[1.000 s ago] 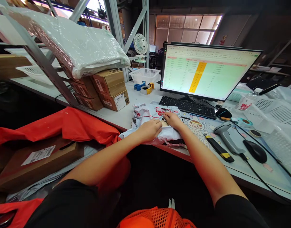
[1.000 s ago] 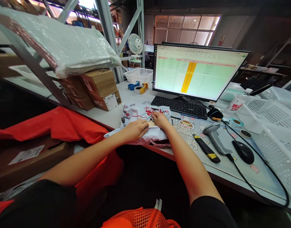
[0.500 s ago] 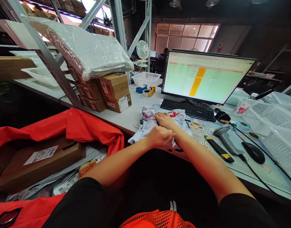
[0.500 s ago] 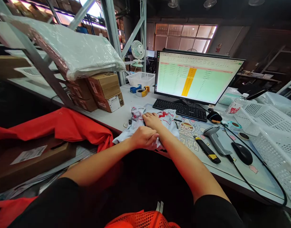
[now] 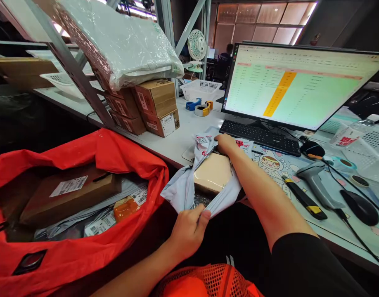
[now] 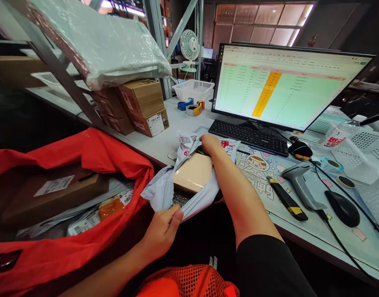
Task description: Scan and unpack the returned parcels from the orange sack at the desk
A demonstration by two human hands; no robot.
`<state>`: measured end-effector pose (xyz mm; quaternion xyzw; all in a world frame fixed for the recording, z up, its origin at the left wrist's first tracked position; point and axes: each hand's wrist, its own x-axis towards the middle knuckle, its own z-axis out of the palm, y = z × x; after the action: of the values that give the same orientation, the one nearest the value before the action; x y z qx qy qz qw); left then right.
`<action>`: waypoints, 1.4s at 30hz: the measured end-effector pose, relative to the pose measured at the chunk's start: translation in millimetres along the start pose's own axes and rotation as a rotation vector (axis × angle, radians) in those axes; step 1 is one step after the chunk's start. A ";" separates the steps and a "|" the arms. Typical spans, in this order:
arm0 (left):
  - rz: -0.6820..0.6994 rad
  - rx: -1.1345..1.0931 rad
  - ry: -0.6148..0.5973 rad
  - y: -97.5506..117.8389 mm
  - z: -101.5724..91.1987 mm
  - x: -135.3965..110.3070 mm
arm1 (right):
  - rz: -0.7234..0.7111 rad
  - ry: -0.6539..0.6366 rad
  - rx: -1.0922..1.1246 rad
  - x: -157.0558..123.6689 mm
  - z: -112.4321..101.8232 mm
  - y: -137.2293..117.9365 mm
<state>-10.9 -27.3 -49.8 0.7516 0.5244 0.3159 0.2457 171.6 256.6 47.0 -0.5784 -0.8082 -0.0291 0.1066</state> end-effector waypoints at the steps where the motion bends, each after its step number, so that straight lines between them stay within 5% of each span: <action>1: -0.041 -0.049 0.037 -8.5 2.8 -3.0 | 0.013 0.003 0.006 1.7 0.7 0.9; 5: -0.247 -0.240 0.223 -49.4 11.3 16.3 | 0.046 0.009 0.029 -0.3 1.0 0.8; 7: -0.372 -0.443 0.212 -65.4 8.7 39.2 | 0.057 0.016 0.040 -5.7 -0.1 -1.0; 10: -0.414 -0.797 0.056 -73.4 -9.8 71.8 | 0.063 0.028 0.058 -18.9 -3.7 -5.3; 13: -0.367 -0.924 -0.122 -67.0 -38.4 90.0 | 0.039 0.021 0.081 -38.2 -7.9 -14.2; 20: -0.265 -0.617 -0.414 -33.8 -74.0 88.5 | -0.071 0.016 0.085 -76.8 -15.1 -37.6; 27: -0.192 0.082 0.106 4.9 -87.8 42.9 | 0.051 0.100 0.000 -67.4 -20.1 0.9; 33: 0.008 -0.163 0.710 -25.9 -118.2 -12.0 | 0.294 0.222 0.012 -91.0 -14.8 80.2; 36: 0.047 -0.443 0.928 -47.5 -132.3 22.7 | 0.296 0.265 0.068 -102.7 -14.0 101.3; 39: 0.040 -0.533 0.809 -67.8 -134.9 97.5 | 0.269 0.292 0.126 -110.9 -17.4 101.8; 42: -0.152 -0.518 0.579 -88.2 -132.1 171.5 | 0.244 0.327 0.205 -123.4 -23.7 94.8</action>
<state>-120.6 168.6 15.5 0.5035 0.5292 0.6176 0.2916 302.1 169.2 37.5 -0.6457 -0.7029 -0.0270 0.2970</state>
